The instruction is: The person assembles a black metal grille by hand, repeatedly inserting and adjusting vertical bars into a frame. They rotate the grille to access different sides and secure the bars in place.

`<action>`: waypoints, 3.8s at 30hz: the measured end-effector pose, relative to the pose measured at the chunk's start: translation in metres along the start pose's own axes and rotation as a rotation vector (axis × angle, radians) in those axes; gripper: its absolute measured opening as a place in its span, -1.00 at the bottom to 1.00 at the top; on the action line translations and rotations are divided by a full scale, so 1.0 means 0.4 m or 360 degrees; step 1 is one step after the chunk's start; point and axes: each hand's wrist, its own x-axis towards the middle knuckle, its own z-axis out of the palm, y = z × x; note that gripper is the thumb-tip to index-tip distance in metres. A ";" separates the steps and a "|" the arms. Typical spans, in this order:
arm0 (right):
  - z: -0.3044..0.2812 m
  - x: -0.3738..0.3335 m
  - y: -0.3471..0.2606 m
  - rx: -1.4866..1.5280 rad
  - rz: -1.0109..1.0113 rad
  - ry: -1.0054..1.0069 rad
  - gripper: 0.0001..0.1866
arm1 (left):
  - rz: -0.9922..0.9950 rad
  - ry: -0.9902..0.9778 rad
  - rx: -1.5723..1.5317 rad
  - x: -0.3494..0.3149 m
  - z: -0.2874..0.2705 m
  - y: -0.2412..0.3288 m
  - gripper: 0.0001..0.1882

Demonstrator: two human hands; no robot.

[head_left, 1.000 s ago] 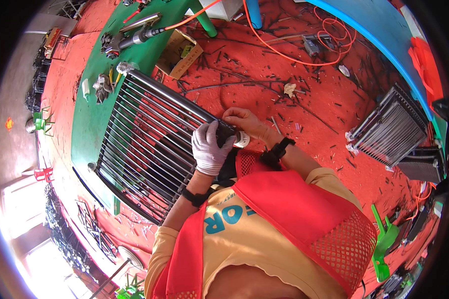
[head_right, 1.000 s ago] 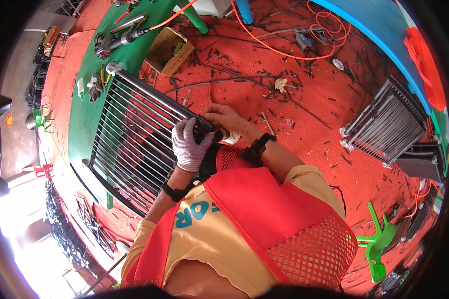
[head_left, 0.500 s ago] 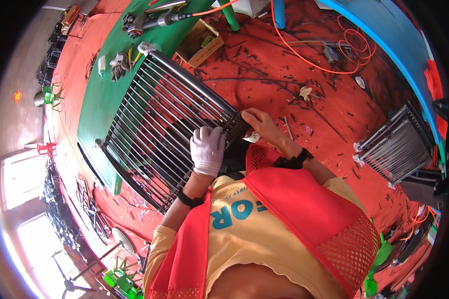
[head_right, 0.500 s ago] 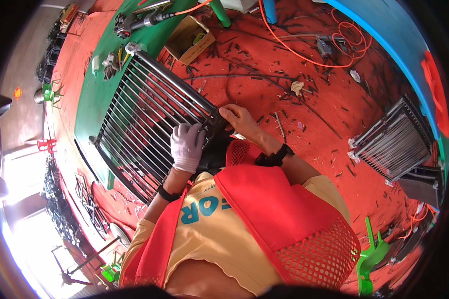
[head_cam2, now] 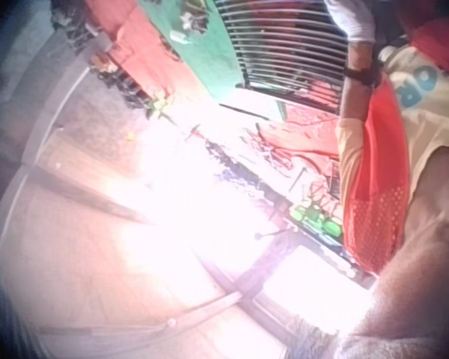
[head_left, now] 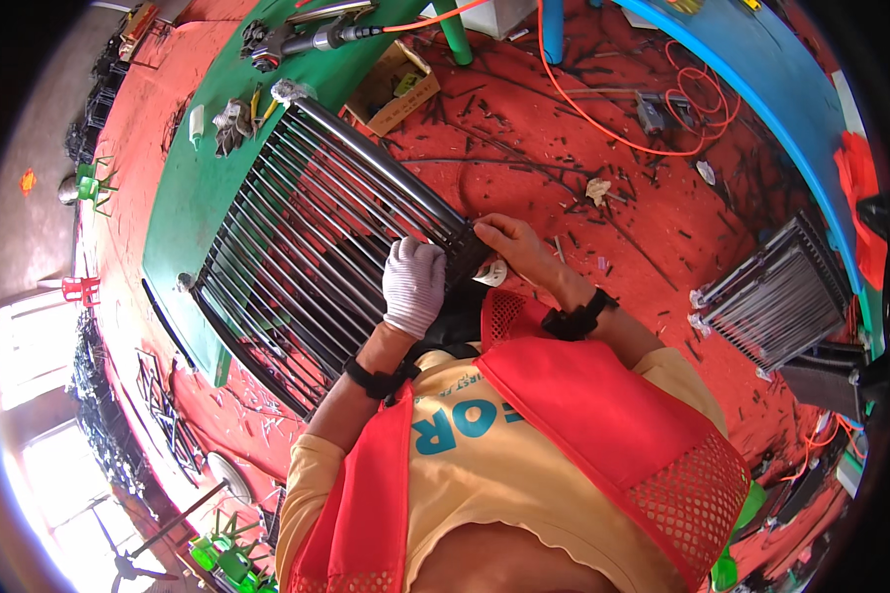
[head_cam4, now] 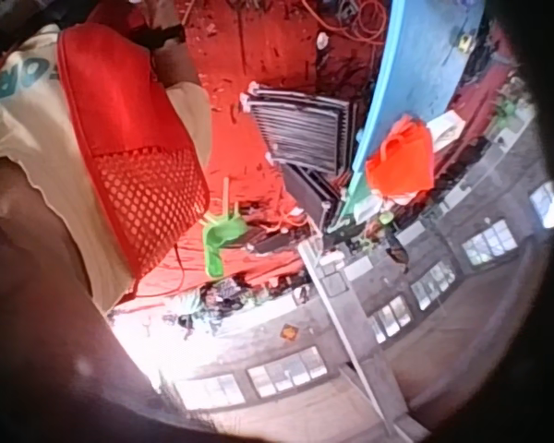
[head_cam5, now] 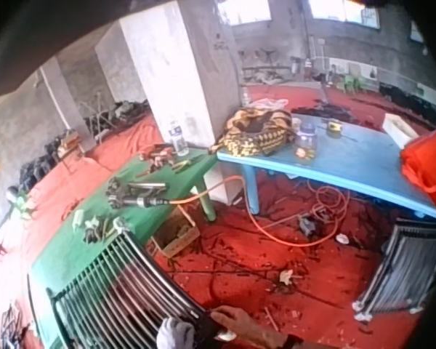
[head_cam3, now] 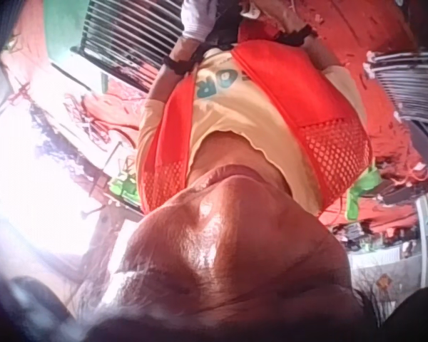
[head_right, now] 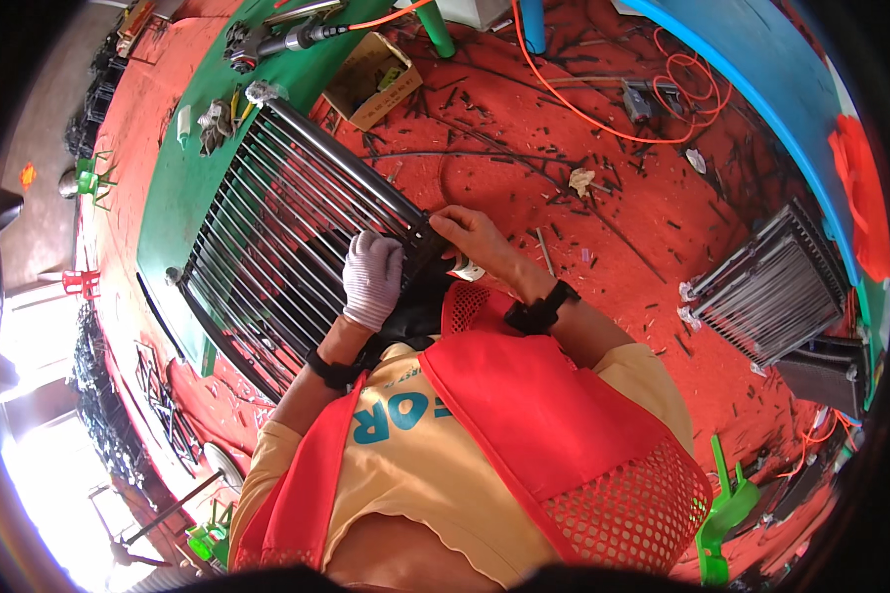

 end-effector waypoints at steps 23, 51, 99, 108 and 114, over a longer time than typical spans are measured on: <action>0.026 0.167 0.092 0.1617 0.0232 -0.0007 -0.62 | 0.0115 0.0336 0.0054 -0.005 0.049 0.001 -0.87; 0.028 0.126 0.030 0.0550 -0.0137 0.0397 -0.48 | 0.0318 0.0220 0.0058 0.004 0.024 0.031 -0.68; 0.033 0.047 0.004 -0.1247 -0.0602 0.0479 -0.62 | -0.0802 0.1886 -0.0434 -0.419 -0.300 -0.270 -0.77; 0.004 0.075 0.022 -0.1326 -0.0655 0.0652 -0.50 | -0.1146 0.1834 -0.0231 -0.736 -0.201 -0.274 -0.64; 0.006 0.096 0.012 -0.1144 -0.0905 0.0670 -0.45 | -0.1171 0.2095 -0.0678 -0.702 -0.155 -0.291 -0.63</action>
